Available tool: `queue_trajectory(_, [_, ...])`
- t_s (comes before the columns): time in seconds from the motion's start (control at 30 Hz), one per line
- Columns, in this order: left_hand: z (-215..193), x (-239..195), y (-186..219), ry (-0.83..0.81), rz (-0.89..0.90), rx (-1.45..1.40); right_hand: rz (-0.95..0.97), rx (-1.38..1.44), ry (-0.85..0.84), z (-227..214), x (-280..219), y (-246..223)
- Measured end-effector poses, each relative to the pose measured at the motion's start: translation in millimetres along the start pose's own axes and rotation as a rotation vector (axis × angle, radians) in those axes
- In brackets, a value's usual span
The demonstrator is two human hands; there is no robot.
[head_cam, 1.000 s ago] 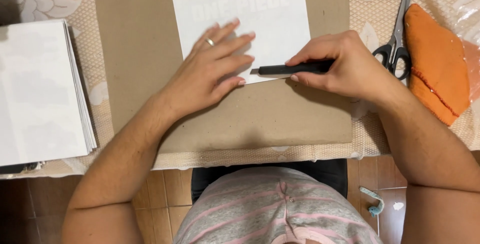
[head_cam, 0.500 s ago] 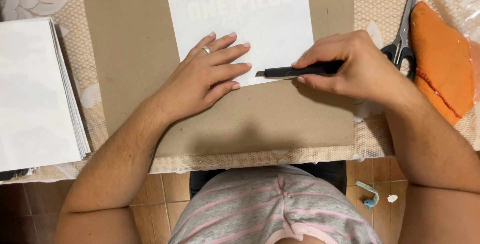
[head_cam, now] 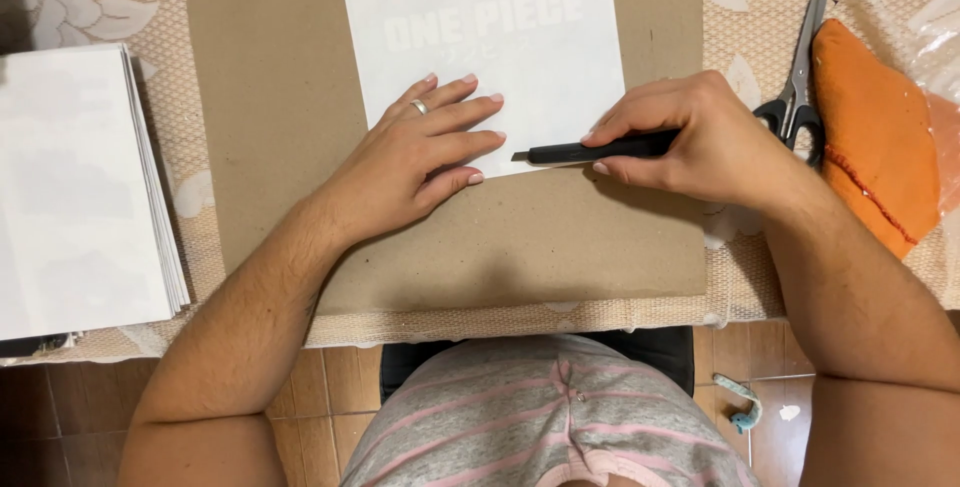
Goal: Preparing a sheet of paper by applying adhesive tabs to the corners and then cutting it precisely with a utility knife on a cutting mat.
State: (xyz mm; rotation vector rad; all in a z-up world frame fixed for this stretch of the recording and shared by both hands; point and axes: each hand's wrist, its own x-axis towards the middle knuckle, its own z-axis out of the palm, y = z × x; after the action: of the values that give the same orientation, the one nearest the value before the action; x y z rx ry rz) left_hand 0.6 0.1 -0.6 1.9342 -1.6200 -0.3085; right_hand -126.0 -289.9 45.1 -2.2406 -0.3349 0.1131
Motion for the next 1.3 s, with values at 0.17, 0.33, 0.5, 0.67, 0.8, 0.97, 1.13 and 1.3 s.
queue_trajectory(0.17, [0,1,0,0.005,0.0,-0.003,0.035,0.075,-0.026,-2,2,-3])
queue_trajectory(0.33, [0,0,0,-0.001,-0.006,-0.013,0.132,0.111,-0.01,-3,1,-6])
queue_trajectory(0.5, [0,0,0,0.003,-0.006,-0.016,0.113,0.063,0.011,1,-1,2])
queue_trajectory(0.67, [0,1,0,-0.008,-0.005,-0.015,0.073,0.021,0.022,3,-2,5])
queue_trajectory(0.8, [-1,1,1,-0.004,-0.007,-0.014,0.099,0.027,0.013,3,-1,4])
queue_trajectory(0.97, [0,1,0,-0.003,-0.008,-0.014,0.108,0.029,0.008,2,0,3])
queue_trajectory(1.13, [0,1,0,-0.005,-0.009,-0.02,0.13,0.095,-0.019,0,2,-5])
queue_trajectory(1.3, [0,1,0,-0.004,-0.007,-0.014,0.126,0.039,0.015,3,-2,5])
